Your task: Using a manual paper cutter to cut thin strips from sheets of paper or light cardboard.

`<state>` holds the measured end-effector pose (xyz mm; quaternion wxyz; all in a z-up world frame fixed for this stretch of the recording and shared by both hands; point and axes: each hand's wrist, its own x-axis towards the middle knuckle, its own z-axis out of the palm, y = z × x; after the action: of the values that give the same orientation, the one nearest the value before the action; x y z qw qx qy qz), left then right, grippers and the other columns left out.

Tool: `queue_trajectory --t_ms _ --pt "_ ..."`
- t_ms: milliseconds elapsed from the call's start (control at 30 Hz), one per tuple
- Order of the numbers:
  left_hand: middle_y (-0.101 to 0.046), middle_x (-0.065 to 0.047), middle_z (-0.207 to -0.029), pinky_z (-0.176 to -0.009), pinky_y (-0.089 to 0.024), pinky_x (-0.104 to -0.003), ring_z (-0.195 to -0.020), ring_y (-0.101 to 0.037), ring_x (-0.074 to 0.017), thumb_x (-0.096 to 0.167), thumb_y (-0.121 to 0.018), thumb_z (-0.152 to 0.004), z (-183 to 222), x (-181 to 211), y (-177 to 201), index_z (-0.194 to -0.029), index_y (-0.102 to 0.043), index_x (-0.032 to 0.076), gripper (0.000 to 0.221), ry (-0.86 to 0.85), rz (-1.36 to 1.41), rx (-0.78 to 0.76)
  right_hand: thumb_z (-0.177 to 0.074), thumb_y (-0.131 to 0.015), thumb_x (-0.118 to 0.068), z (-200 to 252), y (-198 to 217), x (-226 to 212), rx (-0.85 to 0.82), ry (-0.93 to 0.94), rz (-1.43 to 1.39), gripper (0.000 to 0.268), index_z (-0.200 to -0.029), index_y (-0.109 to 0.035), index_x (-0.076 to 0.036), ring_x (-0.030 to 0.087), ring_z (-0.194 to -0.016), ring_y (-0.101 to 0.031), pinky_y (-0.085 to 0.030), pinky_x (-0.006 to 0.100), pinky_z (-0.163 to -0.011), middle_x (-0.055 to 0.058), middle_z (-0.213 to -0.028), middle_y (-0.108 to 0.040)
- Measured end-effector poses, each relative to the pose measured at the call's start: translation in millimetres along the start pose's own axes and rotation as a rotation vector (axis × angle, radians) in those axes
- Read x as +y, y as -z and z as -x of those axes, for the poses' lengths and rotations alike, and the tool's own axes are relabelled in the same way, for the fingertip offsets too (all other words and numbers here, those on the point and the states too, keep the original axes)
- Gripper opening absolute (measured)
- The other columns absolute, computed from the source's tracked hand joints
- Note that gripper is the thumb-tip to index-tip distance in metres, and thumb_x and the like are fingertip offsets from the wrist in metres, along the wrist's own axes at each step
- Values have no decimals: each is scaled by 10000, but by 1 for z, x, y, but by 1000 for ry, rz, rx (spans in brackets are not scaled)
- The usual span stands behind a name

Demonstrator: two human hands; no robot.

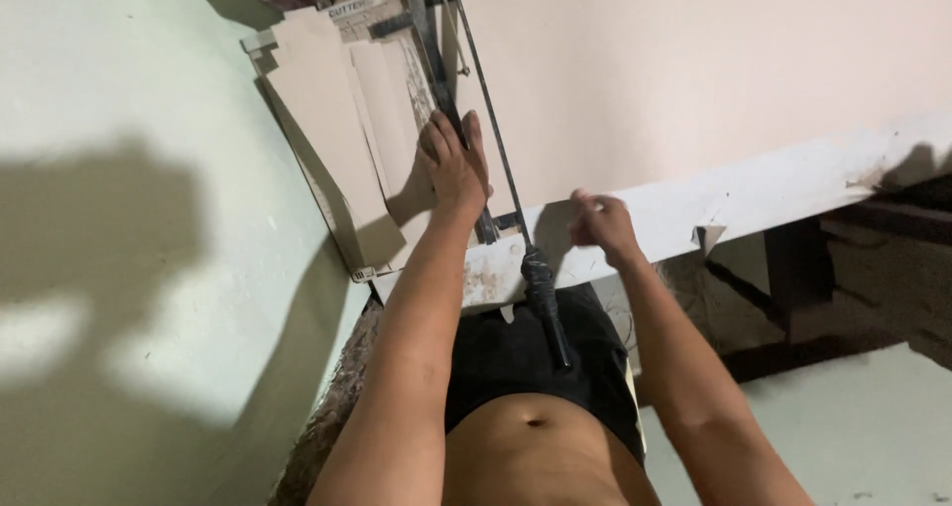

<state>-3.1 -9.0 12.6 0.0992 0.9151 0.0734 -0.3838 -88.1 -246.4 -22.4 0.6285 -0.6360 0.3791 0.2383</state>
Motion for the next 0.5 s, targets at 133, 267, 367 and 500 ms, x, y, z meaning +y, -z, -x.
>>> queue_trajectory --t_ms 133,267,367,500 --pt "121 -373 -1616 -1163 -211 -724 -1526 48 -523 119 -935 -660 -16 -9 -15 -1640 -14 103 1345 -44 83 30 -1050 -484 -363 99 -38 -101 -201 23 938 294 -1235 -590 -161 318 -656 -744 -575 445 -688 140 -747 -766" --pt "121 -379 -1611 -1148 -288 -695 -1521 30 -530 139 -907 -737 -12 -13 -19 -1644 -16 94 1272 -73 40 51 -915 -594 -592 222 -82 -166 -389 13 1158 929 -1622 -179 -154 424 -726 -781 -624 499 -738 279 -808 -763" --pt "145 -366 -1609 -1168 -249 -714 -1527 52 -516 58 -850 -761 -14 -7 -13 -1626 -164 88 1104 -46 71 2 -1004 -471 -269 154 -75 -32 -286 64 1352 688 -1593 -147 -126 473 -802 -759 -593 562 -729 259 -837 -747" --pt "102 -377 -1608 -1152 -251 -725 -1524 19 -531 81 -875 -721 -21 -11 -29 -1644 -56 137 1235 -42 63 36 -998 -499 -174 93 -58 59 -156 371 1615 711 -1613 -167 -44 303 -755 -796 -621 416 -682 179 -858 -786"
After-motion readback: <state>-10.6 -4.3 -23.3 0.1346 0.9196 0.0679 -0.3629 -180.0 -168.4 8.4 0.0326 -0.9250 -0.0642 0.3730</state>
